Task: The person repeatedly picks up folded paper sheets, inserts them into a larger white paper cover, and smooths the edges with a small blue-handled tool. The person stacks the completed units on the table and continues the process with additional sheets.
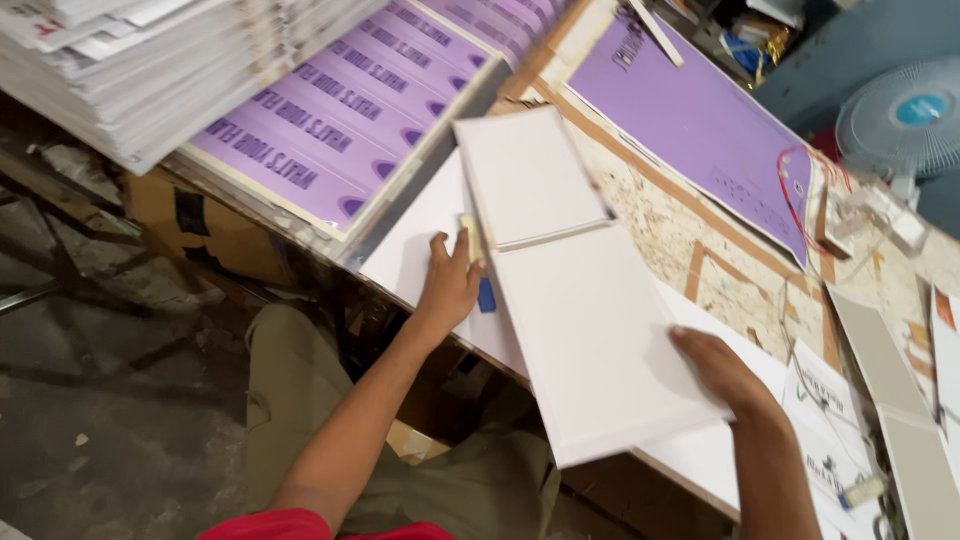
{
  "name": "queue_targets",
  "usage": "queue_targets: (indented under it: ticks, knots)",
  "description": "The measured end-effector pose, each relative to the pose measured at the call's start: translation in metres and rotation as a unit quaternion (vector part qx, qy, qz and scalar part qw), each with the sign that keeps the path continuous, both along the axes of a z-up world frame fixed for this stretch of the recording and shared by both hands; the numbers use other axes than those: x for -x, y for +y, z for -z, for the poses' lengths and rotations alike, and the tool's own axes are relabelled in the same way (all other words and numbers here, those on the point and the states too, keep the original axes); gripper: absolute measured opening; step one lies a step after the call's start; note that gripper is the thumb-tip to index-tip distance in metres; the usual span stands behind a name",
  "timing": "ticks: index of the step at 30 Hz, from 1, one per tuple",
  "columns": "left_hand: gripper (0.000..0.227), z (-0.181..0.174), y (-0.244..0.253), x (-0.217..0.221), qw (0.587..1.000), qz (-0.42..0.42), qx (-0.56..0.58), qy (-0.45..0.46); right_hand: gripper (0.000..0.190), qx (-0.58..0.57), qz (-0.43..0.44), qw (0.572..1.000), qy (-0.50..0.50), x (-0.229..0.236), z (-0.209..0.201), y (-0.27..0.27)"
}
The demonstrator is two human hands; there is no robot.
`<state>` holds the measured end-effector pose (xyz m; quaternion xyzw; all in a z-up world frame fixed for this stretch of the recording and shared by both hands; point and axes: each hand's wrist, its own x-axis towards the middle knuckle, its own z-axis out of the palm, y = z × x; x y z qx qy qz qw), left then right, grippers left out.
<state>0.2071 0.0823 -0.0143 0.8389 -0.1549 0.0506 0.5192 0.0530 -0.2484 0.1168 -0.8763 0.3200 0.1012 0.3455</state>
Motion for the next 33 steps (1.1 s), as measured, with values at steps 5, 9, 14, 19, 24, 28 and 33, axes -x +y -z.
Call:
queue_targets:
  ticks: [5, 9, 14, 19, 24, 28, 33]
  knots:
    - [0.060, -0.006, 0.027, 0.037, 0.993, -0.004, 0.060, -0.101, 0.055, -0.060, 0.175, 0.982, -0.027, 0.039, -0.017, 0.020]
    - [0.042, -0.036, 0.054, 0.082, 0.971, 0.019, 0.163, -0.175, 0.055, -0.186, 0.279, 0.939, -0.076, 0.062, -0.001, 0.053]
    - [0.042, -0.099, 0.080, 0.139, 0.878, 0.047, 0.080, -0.469, 0.060, -0.267, 0.293, 0.912, -0.103, 0.053, 0.022, 0.073]
    - [0.043, -0.120, 0.061, 0.166, 0.847, 0.142, -0.133, -0.495, 0.067, -0.344, 0.311, 0.879, -0.115, 0.051, 0.028, 0.093]
    - [0.036, -0.119, 0.069, 0.134, 0.850, 0.102, -0.212, -0.472, 0.064, -0.345, 0.315, 0.866, -0.177, 0.056, 0.011, 0.119]
    - [0.019, -0.133, 0.088, 0.109, 0.853, 0.089, -0.179, -0.483, 0.060, -0.371, 0.321, 0.837, -0.245, 0.064, -0.003, 0.128]
    - [0.005, -0.149, 0.098, 0.059, 0.839, 0.134, -0.114, -0.515, 0.049, -0.558, 0.007, 0.723, -0.408, 0.050, 0.004, 0.131]
